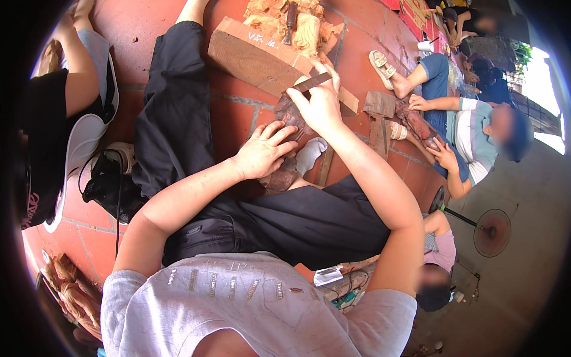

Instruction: The person carves a piece of wood using a chisel while sitting on the floor. They hold the wood with one hand and use the chisel with the other to shape the surface.

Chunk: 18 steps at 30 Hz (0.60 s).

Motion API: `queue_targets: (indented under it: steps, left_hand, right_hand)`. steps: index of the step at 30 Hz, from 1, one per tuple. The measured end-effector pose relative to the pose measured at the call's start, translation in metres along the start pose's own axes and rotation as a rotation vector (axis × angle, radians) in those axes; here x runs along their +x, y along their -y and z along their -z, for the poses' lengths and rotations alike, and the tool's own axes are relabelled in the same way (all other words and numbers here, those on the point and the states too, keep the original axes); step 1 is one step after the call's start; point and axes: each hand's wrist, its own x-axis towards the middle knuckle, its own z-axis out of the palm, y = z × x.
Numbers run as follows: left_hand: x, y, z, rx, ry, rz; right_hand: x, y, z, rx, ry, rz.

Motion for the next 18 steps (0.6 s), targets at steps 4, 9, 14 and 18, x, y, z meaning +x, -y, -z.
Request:
queue_targets:
  steps: [4,9,14,18]
  left_hand:
    - [-0.001,-0.001,0.002,-0.004,0.003,0.006]
    - [-0.001,-0.001,0.001,0.012,0.007,0.006]
    - [0.000,-0.003,0.002,0.002,0.011,0.011]
    - [0.000,-0.002,0.001,-0.035,0.020,0.015]
  right_hand:
    - [0.011,-0.018,0.006,0.233,0.076,-0.131]
    - [0.004,-0.014,0.000,0.207,0.065,-0.091]
    - [0.011,-0.019,0.004,0.240,0.112,-0.159]
    - [0.007,-0.010,0.002,0.177,0.096,-0.127]
